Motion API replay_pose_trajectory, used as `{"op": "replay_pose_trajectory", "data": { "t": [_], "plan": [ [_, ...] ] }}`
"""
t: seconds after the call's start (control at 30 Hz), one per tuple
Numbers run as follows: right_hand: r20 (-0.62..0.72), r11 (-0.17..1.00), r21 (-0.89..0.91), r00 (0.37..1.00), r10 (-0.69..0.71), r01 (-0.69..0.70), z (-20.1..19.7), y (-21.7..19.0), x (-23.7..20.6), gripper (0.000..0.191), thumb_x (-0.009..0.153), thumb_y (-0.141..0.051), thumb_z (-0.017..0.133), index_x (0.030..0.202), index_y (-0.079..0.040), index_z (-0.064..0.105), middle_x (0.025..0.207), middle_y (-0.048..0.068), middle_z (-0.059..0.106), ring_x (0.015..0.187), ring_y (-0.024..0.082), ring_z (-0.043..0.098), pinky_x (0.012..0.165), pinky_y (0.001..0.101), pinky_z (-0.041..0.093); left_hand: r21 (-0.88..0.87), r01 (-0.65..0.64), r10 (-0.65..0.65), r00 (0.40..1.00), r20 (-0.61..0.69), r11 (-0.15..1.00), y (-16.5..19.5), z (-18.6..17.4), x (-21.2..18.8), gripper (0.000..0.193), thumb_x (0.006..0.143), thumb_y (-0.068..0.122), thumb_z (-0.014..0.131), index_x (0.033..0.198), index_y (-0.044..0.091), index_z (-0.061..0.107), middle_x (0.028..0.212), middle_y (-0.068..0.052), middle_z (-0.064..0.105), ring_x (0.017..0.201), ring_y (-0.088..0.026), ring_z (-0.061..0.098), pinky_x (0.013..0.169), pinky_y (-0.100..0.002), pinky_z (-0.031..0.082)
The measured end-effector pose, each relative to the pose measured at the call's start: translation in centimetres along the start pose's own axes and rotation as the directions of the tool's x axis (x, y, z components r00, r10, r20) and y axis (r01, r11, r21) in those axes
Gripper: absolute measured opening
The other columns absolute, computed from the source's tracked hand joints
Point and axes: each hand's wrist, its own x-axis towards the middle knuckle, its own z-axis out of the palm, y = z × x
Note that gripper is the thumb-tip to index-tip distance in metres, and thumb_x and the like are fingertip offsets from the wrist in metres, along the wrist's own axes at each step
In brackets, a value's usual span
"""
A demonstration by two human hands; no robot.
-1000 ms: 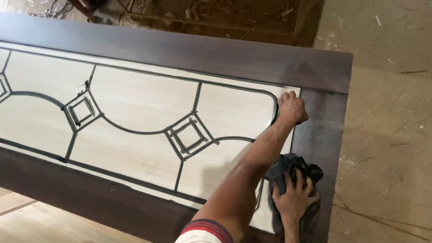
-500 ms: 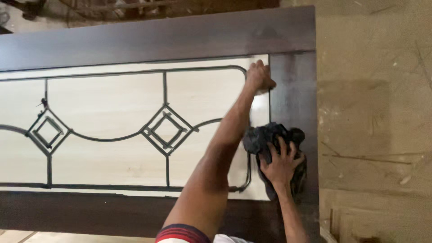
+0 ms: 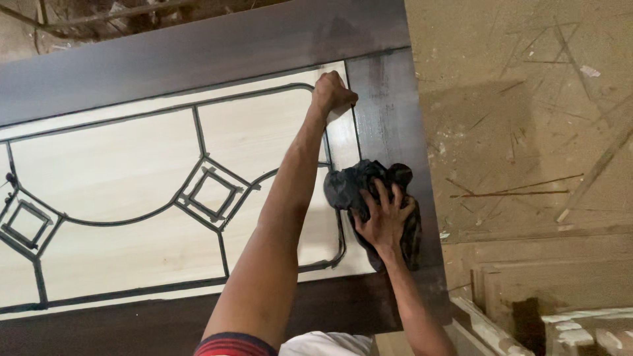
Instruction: The person dips a dark cloth into a bucket of black stain on the floor and wrings it out by hand. They then wipe the stain across the white inset panels and wooden frame of a large furniture door, coating the surface section by section.
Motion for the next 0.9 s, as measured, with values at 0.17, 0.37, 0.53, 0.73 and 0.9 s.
{"op": "replay_pose_trajectory", "data": {
  "t": [0.17, 0.37, 0.53, 0.73, 0.9],
  "plan": [
    [0.013, 1.000, -0.024, 1.000, 0.000, 0.001, -0.1, -0.1, 0.1, 0.052, 0.079, -0.047, 0.078, 0.122, -0.020, 0.071, 0.149, 0.008, 0.050, 0.139, 0.039, 0.038, 0.103, 0.0771, 0.025, 0.055, 0.022, -0.016, 0.994, -0.105, 0.998, 0.5, 0.2, -0.7, 0.061, 0.057, 0.036, 0.088, 0.107, 0.005, 0.071, 0.121, -0.016, 0.062, 0.111, -0.032, 0.065, 0.087, -0.041, 0.059],
    [-0.030, 0.999, -0.024, 0.999, -0.026, 0.025, 0.3, 0.2, 0.2, 0.053, 0.081, -0.052, 0.074, 0.124, -0.020, 0.071, 0.150, 0.009, 0.051, 0.140, 0.039, 0.038, 0.105, 0.0752, 0.026, 0.077, 0.097, -0.089, 0.990, -0.108, 0.992, 1.8, 0.5, -1.9, 0.068, 0.062, 0.030, 0.082, 0.122, 0.003, 0.063, 0.129, -0.015, 0.055, 0.124, -0.033, 0.055, 0.101, -0.041, 0.050],
    [0.047, 0.997, -0.075, 0.999, 0.000, 0.004, 0.5, 0.4, 0.4, 0.056, 0.076, -0.053, 0.072, 0.123, -0.022, 0.072, 0.149, 0.008, 0.051, 0.139, 0.039, 0.037, 0.102, 0.0749, 0.025, 0.132, 0.154, -0.130, 0.976, -0.176, 0.979, 2.8, 1.3, -1.3, 0.072, 0.071, 0.028, 0.076, 0.134, 0.001, 0.053, 0.135, -0.017, 0.047, 0.129, -0.036, 0.045, 0.110, -0.045, 0.037],
    [0.020, 0.998, -0.059, 1.000, -0.012, 0.013, 0.2, 0.5, 0.6, 0.052, 0.082, -0.054, 0.070, 0.122, -0.021, 0.072, 0.148, 0.008, 0.051, 0.138, 0.039, 0.038, 0.104, 0.0736, 0.025, 0.134, 0.139, -0.107, 0.970, -0.218, 0.981, 2.9, 1.7, -1.0, 0.058, 0.082, 0.026, 0.070, 0.132, 0.001, 0.058, 0.135, -0.017, 0.050, 0.129, -0.035, 0.049, 0.109, -0.046, 0.040],
    [-0.022, 0.999, -0.044, 0.999, -0.025, 0.024, -0.1, 0.4, 0.6, 0.049, 0.085, -0.053, 0.070, 0.121, -0.020, 0.072, 0.149, 0.007, 0.052, 0.140, 0.038, 0.039, 0.106, 0.0728, 0.025, 0.106, 0.152, -0.145, 0.987, -0.070, 0.983, 3.2, -0.7, -2.5, 0.074, 0.071, 0.032, 0.077, 0.135, 0.002, 0.053, 0.137, -0.014, 0.048, 0.133, -0.033, 0.045, 0.110, -0.044, 0.041]
  ]
}}
